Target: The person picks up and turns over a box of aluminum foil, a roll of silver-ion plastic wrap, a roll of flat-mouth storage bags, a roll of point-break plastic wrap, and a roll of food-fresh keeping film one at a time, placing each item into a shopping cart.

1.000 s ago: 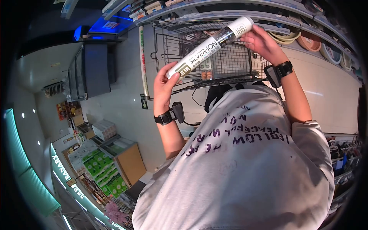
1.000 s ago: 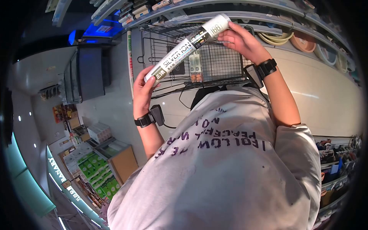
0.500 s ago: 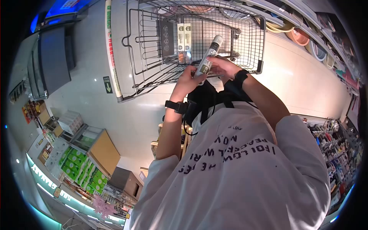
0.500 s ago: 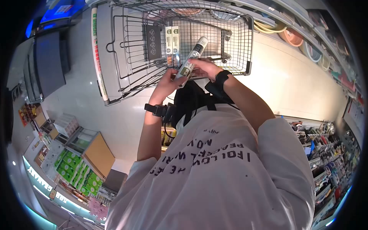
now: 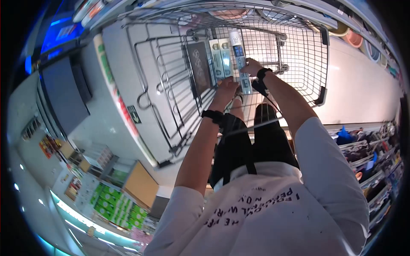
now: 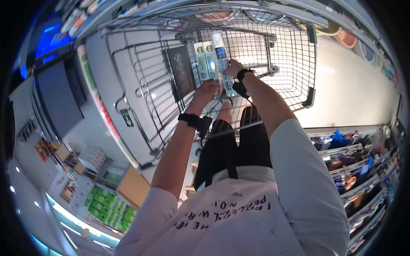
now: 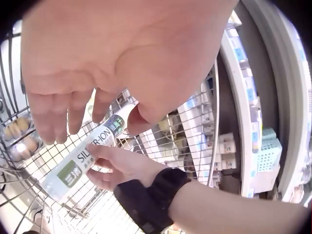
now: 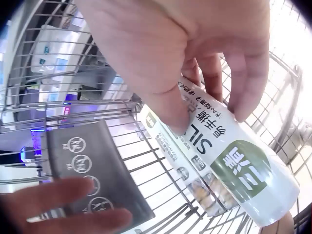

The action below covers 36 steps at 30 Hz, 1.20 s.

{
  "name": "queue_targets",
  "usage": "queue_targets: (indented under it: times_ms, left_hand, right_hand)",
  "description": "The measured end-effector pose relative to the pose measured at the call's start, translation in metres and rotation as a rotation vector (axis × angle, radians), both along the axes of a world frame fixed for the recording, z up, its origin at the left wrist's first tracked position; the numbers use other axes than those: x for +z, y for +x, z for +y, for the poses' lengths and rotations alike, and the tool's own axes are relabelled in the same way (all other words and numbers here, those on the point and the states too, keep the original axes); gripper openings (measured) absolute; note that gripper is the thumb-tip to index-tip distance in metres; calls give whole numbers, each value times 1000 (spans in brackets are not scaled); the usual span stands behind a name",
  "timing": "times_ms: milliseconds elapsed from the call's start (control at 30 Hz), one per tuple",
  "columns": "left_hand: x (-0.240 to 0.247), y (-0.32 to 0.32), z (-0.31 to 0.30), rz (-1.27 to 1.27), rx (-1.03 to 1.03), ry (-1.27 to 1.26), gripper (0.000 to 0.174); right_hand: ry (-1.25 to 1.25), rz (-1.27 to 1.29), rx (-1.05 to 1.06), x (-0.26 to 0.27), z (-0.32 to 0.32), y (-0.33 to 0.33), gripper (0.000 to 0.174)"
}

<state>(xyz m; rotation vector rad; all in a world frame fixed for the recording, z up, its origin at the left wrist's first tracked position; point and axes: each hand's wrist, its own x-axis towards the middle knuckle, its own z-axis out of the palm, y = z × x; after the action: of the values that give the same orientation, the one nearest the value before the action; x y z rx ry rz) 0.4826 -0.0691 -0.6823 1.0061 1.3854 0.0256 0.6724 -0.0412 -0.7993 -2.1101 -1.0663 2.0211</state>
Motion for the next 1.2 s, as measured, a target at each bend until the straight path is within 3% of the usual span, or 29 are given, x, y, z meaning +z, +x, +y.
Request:
queue_targets:
  times_ms: [67, 100, 133, 233, 267, 333, 367, 467, 533, 633, 933, 1000, 1067, 1100, 1133, 1167, 1200]
  left_hand:
    - [-22, -8, 15, -98, 120, -286, 56]
    - [-5, 3, 29, -102, 198, -402, 60]
    - [-16, 2, 29, -101, 177, -401, 60]
    - [-40, 3, 26, -123, 271, -507, 58]
    - [-74, -6, 11, -116, 259, -515, 58]
    - [-86, 2, 13, -272, -151, -220, 57]
    - [-83, 9, 0, -115, 295, -611, 51]
    - [-101, 1, -17, -184, 439, -665, 44]
    - [-93, 0, -13, -161, 462, -643, 40]
    - [-67, -4, 9, -205, 539, -623, 34]
    - [-45, -17, 31, -155, 722, -548, 41]
    - [-21, -19, 45, -387, 844, -530, 43]
    - [21, -20, 56, -471, 830, -404, 48]
    - [42, -21, 62, -458, 819, -340, 50]
    - [66, -24, 67, -448, 810, -271, 52]
    - [81, -35, 61, -534, 792, -221, 54]
    - [105, -40, 59, -553, 783, -171, 55]
  right_hand:
    - [-6, -21, 3, -21, -4, -13, 54]
    - [76, -158, 49, -38, -11, -21, 55]
    - [165, -302, 102, -39, -6, -26, 56]
    - [72, -229, 37, -71, -26, -37, 55]
    - [54, -196, 30, -71, -34, -42, 55]
    - [83, -154, 4, -75, -39, -41, 55]
    - [120, -112, -4, -75, -39, -38, 55]
    - [98, -144, 149, -79, -34, -40, 54]
    - [170, -190, 178, -74, -33, -43, 48]
    - [85, -290, 187, -61, -27, -48, 43]
    - [16, -371, 304, -58, -32, -51, 43]
    - [50, -299, 408, -59, -42, -47, 43]
    - [2, -249, 453, -22, -39, -39, 36]
    - [34, -172, 541, -43, -54, -33, 33]
    - [148, -137, 830, -18, -50, -23, 36]
    - [367, -96, 1034, -46, -73, -13, 39]
    - [124, -150, 691, 0, -69, -4, 42]
